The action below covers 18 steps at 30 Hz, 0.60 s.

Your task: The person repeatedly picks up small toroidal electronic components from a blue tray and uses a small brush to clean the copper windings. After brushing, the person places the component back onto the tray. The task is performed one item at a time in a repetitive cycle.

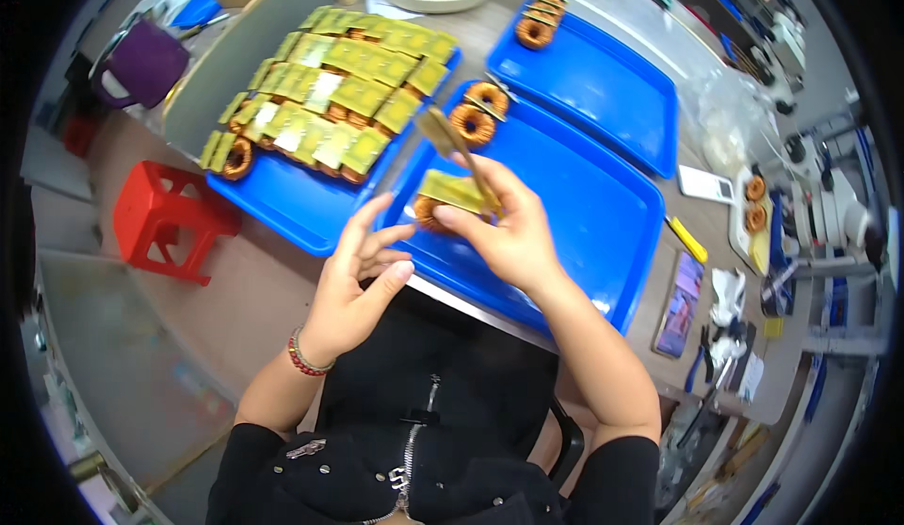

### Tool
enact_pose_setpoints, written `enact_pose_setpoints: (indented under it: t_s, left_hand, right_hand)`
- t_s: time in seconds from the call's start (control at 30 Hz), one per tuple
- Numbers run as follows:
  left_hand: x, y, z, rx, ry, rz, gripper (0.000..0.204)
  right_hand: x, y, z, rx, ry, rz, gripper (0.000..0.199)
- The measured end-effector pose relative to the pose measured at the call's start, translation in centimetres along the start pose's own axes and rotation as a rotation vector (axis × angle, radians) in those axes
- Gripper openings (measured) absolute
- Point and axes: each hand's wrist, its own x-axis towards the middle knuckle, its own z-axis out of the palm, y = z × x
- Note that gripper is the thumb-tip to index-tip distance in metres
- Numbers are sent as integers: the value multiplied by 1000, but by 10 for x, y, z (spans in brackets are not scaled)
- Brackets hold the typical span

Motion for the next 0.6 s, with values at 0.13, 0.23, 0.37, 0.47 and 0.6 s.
enact_pose_setpoints:
  t_s: [0.13,0.23,0.37,0.47,0.6]
  left_hand:
    - [6,6,-26,301,253,153,47]
    - [20,-12,-62,743,540,391,51]
    - [38,-27,-116,1098,909,153,80]
    - [51,-42,-150,1259,949,-16,60]
    - [53,-45,-153,1412,854,297,33]
  right_hand:
    - [20,39,-5,-172,127,-77,38]
    - [39,43,-2,-565,216,-335,38]
    - [55,56,-3,-642,269,-366,49]
    - [58,57,-4,-698,280,-371,56]
    - [59,54,-6,-713,323,-347,59]
